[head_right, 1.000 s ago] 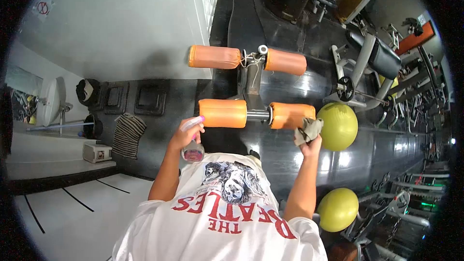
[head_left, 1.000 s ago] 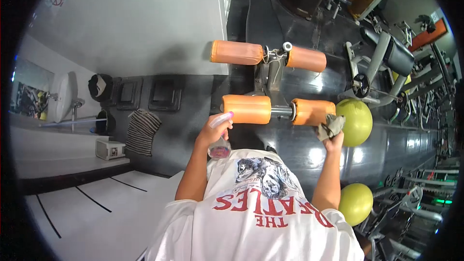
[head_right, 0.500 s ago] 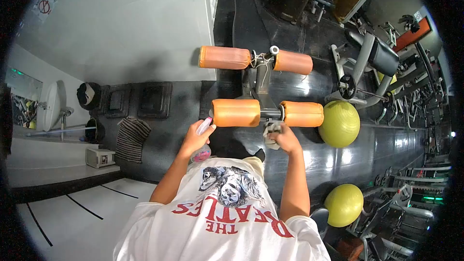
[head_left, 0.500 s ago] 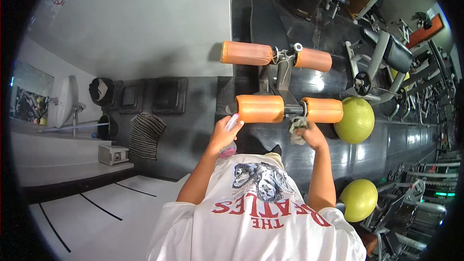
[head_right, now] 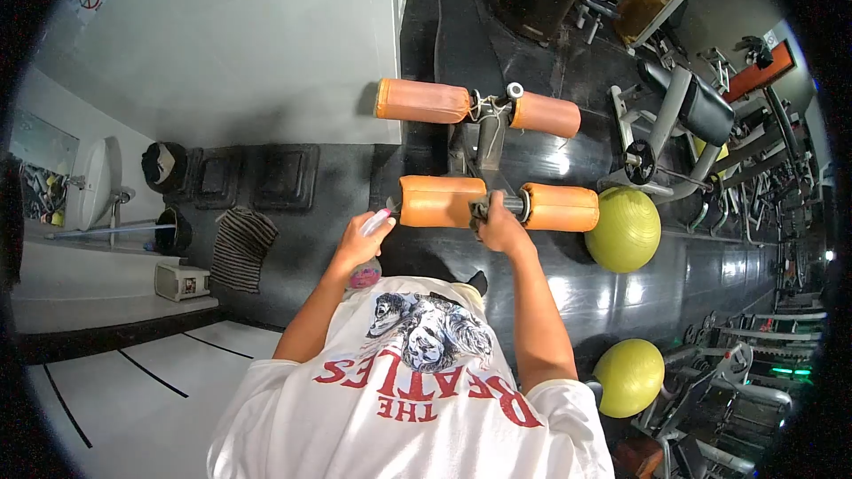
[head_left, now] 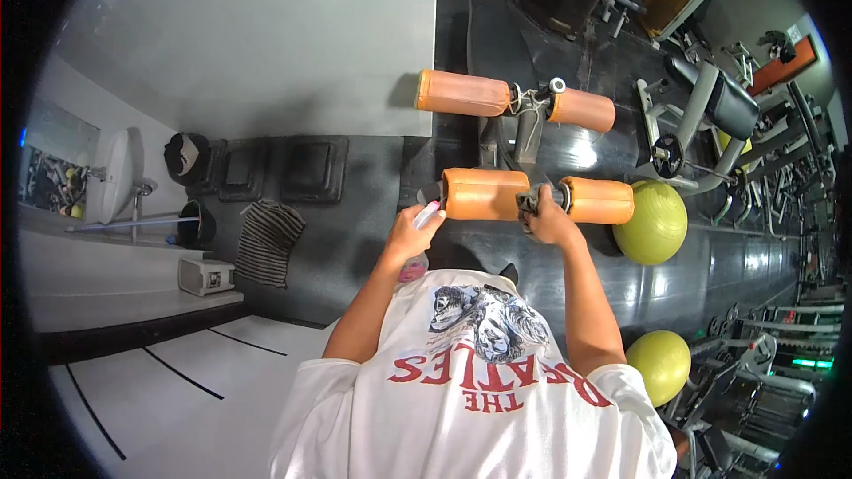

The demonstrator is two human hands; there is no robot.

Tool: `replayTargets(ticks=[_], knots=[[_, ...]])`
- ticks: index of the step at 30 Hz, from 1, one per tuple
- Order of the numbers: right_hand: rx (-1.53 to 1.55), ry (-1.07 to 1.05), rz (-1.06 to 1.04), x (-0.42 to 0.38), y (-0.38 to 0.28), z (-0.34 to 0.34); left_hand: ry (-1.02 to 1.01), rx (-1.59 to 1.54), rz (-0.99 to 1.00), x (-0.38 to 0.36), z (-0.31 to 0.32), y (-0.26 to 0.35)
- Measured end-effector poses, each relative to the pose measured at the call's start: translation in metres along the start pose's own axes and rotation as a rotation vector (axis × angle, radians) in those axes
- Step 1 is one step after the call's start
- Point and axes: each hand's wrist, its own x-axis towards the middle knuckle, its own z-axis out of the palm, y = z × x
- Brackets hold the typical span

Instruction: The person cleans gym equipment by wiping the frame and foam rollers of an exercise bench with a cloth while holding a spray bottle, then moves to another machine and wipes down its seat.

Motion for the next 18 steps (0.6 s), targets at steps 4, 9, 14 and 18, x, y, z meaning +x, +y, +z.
replayTargets(ticks=[4, 9, 14, 18], knots=[[-0.061, 0.073, -0.089, 0.021, -0.004, 0.02, -0.017, -0.025, 0.066, -0.004, -0.007, 0.0], [0.086, 0.172, -0.098, 0.04, -0.022, 0.028, -0.076, -0.067, 0.079, -0.011, -0.016, -0.003], [-0.066, 0.363, -0.336, 0.065, -0.076, 0.069, -0.021, -0.139, 0.092, -0.021, -0.027, -0.003], [-0.234, 0.166, -0.414, 0.066, -0.104, 0.109, 0.009, -0.165, 0.089, -0.021, -0.035, -0.007]])
